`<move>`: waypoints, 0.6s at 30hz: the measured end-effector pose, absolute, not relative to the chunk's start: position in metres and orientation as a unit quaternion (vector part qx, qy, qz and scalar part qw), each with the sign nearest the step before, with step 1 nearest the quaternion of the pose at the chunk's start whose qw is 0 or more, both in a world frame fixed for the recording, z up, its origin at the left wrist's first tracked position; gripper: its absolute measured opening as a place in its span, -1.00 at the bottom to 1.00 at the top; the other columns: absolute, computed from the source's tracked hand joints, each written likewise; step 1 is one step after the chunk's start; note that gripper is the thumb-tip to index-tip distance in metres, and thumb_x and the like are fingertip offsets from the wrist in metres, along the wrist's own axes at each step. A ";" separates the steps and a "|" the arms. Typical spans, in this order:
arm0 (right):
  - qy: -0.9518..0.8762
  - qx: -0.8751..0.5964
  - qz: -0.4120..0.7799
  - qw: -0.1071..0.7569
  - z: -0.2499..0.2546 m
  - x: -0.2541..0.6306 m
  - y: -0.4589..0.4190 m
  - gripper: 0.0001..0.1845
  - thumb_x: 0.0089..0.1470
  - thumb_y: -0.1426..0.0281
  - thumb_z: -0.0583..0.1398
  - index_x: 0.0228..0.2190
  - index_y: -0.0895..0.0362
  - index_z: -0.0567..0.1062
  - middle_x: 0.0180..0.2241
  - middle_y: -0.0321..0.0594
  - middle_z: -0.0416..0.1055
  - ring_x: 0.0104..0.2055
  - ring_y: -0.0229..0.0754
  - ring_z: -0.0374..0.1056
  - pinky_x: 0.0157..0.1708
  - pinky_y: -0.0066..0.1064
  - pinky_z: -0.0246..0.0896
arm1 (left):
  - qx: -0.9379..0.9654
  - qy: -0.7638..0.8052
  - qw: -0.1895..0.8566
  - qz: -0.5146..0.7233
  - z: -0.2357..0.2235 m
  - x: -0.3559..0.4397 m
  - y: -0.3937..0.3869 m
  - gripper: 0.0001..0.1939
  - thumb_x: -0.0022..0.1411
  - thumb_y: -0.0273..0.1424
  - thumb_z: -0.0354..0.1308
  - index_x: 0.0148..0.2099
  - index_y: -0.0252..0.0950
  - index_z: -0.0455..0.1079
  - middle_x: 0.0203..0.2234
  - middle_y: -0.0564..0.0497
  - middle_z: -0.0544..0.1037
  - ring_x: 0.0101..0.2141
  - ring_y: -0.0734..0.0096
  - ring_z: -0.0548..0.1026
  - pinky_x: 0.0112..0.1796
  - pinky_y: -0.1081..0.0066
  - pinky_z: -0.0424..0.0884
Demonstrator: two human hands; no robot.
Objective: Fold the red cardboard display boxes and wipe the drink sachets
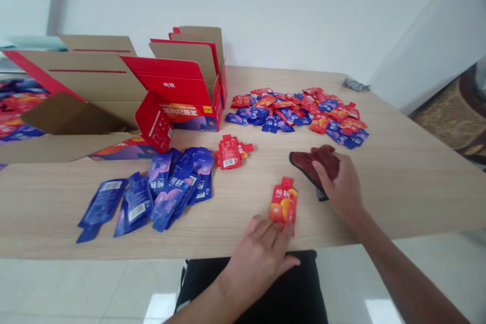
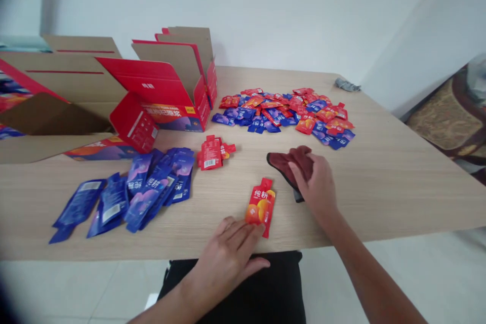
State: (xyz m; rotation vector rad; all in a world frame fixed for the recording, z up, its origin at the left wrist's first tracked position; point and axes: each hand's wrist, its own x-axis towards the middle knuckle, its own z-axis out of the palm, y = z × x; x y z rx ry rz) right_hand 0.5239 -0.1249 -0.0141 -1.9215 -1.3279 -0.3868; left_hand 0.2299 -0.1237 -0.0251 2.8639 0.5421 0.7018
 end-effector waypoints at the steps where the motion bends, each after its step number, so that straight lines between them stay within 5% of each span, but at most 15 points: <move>1: -0.486 -0.766 -0.136 0.398 -0.017 0.524 -0.135 -0.36 0.24 -0.08 0.18 0.08 0.17 0.39 -0.03 0.05 0.45 0.00 0.09 0.39 0.02 -0.09 0.29 | 0.955 0.192 0.067 0.218 -0.021 0.234 -0.123 -0.33 0.28 0.02 0.32 0.25 -0.31 0.40 -0.03 -0.14 0.61 -0.02 0.13 0.57 0.11 0.14 0.41; 7: -0.349 -0.831 -0.054 0.431 -0.037 0.522 -0.173 -0.16 0.11 -0.21 0.19 0.13 0.19 0.38 0.05 0.16 0.45 0.08 0.24 0.40 0.04 0.02 0.29 | 0.962 0.218 0.029 0.161 -0.027 0.244 -0.125 -0.04 0.11 0.11 0.40 0.40 -0.26 0.25 0.29 -0.14 0.39 0.24 -0.01 0.38 0.14 0.13 0.43; 13: -0.312 -0.846 -0.031 0.431 -0.037 0.524 -0.171 -0.09 0.05 -0.26 0.19 0.14 0.19 0.39 0.06 0.17 0.45 0.09 0.31 0.40 0.06 0.08 0.28 | 0.970 0.148 -0.032 0.191 -0.028 0.222 -0.131 -0.65 0.49 -0.35 0.14 0.26 -0.24 0.41 0.19 -0.03 0.52 0.15 0.19 0.49 0.09 0.25 0.47; 18: -0.282 -0.850 -0.010 0.445 -0.038 0.526 -0.173 -0.10 0.05 -0.26 0.20 0.14 0.16 0.40 0.05 0.15 0.47 0.08 0.32 0.41 0.04 0.10 0.30 | 0.961 0.108 0.021 0.254 0.005 0.199 -0.122 -0.66 0.56 -0.45 -0.03 0.25 -0.32 0.41 0.16 -0.01 0.57 0.16 0.39 0.50 0.14 0.41 0.45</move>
